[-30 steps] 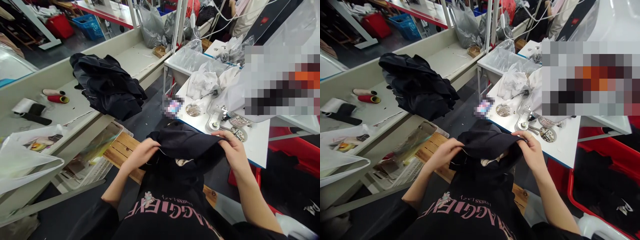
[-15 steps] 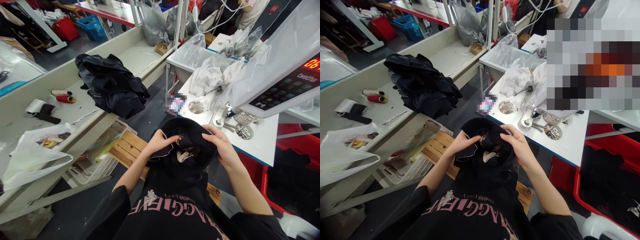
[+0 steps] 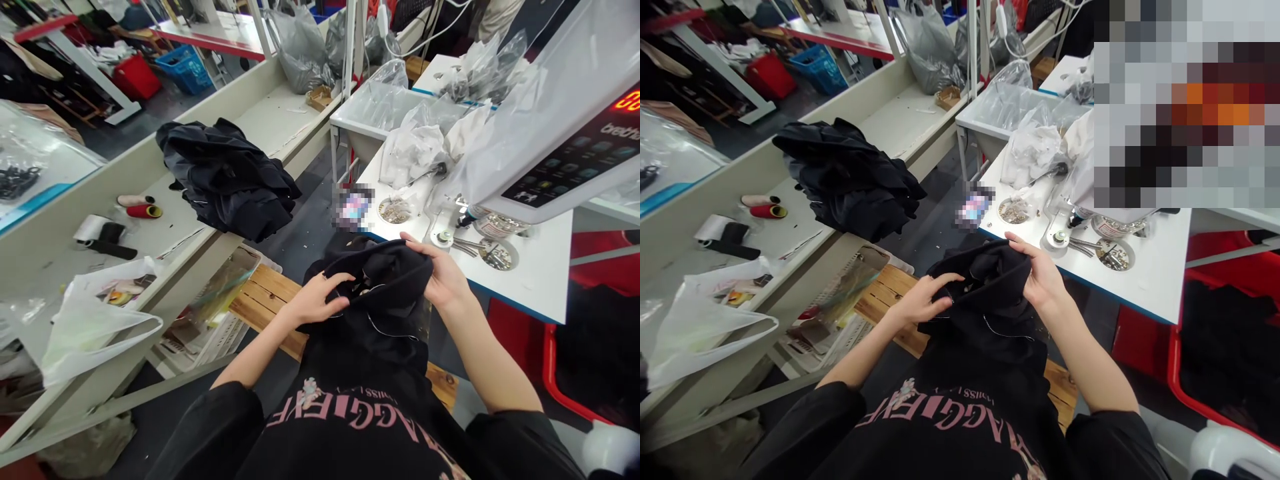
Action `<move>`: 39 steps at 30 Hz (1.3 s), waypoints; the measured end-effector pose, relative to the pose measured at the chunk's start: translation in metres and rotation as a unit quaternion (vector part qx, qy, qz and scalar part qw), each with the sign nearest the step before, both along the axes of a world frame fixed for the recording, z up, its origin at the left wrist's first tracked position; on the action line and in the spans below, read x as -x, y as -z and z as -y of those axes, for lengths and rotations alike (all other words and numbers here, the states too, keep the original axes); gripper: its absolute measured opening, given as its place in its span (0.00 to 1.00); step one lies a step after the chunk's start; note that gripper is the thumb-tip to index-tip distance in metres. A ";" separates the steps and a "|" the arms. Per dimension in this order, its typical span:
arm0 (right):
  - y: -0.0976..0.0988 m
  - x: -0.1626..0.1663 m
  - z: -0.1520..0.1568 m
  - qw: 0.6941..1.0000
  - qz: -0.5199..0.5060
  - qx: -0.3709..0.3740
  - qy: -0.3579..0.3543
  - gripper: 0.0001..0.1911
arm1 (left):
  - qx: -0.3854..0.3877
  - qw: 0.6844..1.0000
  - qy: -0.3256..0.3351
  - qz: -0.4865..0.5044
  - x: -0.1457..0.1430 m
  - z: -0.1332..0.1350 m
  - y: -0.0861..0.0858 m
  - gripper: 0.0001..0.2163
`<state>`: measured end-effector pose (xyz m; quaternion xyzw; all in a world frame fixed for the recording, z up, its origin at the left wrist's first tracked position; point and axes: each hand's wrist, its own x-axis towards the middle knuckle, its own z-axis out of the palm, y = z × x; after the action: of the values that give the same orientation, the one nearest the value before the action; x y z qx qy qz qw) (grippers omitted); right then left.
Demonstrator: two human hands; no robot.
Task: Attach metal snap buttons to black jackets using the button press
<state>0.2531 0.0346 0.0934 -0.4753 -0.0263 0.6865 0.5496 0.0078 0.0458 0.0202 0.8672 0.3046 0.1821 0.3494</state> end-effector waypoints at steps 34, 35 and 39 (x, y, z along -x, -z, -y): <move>-0.015 0.026 0.055 0.416 0.738 -0.451 -0.279 0.08 | -0.077 0.963 -0.242 0.093 -0.020 0.074 -0.029 0.08; -0.016 0.024 0.056 0.427 0.731 -0.460 -0.269 0.08 | -0.078 0.954 -0.267 0.117 -0.021 0.076 -0.025 0.07; -0.007 0.009 0.051 0.525 0.711 -0.437 -0.167 0.27 | -0.107 0.932 -0.283 0.202 -0.011 0.074 -0.023 0.06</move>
<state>0.2444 -0.0161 0.1006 -0.4932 -0.7841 0.1024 0.3625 0.0190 -0.0278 0.0432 0.7223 0.4388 0.4761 0.2431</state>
